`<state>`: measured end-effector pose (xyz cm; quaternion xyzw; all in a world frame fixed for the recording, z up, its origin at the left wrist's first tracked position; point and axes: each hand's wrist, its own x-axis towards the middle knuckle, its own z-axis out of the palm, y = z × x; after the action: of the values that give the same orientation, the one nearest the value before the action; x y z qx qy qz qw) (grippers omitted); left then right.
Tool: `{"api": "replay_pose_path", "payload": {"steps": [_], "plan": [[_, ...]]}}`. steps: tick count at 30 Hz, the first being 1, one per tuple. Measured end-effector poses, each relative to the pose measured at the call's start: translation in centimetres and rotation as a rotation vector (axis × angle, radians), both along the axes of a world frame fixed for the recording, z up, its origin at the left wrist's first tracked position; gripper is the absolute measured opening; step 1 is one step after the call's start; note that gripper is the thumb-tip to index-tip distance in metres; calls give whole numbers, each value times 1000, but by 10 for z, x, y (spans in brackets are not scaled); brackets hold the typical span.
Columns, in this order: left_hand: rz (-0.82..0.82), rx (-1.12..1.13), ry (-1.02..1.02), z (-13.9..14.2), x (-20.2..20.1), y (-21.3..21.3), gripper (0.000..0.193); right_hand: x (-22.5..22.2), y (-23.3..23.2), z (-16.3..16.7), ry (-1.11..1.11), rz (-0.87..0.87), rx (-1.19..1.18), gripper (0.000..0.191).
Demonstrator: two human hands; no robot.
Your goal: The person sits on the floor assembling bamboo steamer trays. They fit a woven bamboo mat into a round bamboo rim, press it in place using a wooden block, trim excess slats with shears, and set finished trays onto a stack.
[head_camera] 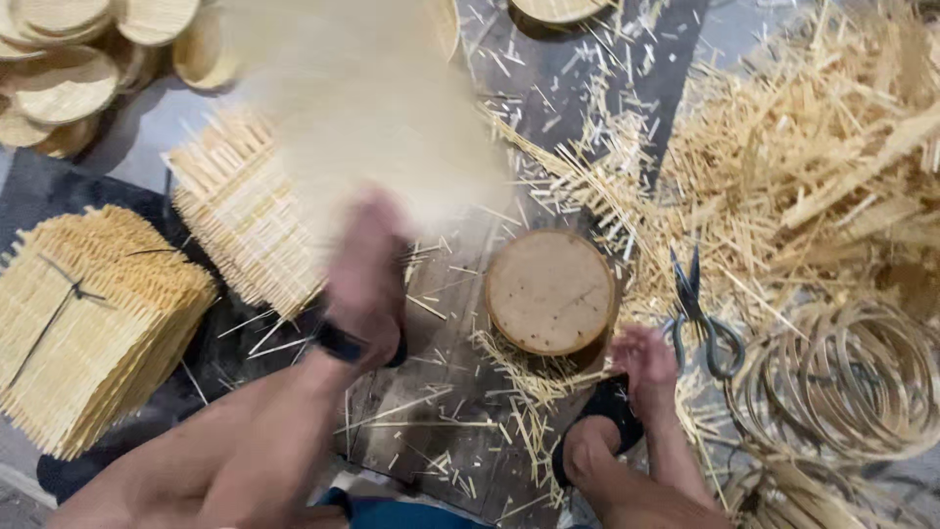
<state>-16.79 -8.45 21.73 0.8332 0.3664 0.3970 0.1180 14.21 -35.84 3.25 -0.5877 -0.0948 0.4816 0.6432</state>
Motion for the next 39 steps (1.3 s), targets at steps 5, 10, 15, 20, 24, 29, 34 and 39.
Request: {"api": "replay_pose_path", "payload": {"steps": [5,10,15,20,24,29,34,39], "plan": [[-819,2,619,-100,55,-112,47,15,34,43,441,-53,83,46],[-714,-366,508,-113,54,-110,65,-1,52,41,-339,135,-162,35],[326,-1075,225,-153,78,-31,76,1,50,19,-469,60,-231,29],[80,-1430,-66,-190,64,-3,44,-3,44,5,-448,8,-336,27],[171,-1448,247,-177,49,-15,42,0,34,16,-394,-27,-227,41],[180,-1318,138,-174,51,-25,73,90,-39,56,-653,-458,-428,31],[191,-1082,-107,-181,37,-23,77,202,-167,70,-1307,-272,-831,36],[170,-1018,-132,-153,26,-16,66,247,-246,55,-793,-659,-1140,41]]}}
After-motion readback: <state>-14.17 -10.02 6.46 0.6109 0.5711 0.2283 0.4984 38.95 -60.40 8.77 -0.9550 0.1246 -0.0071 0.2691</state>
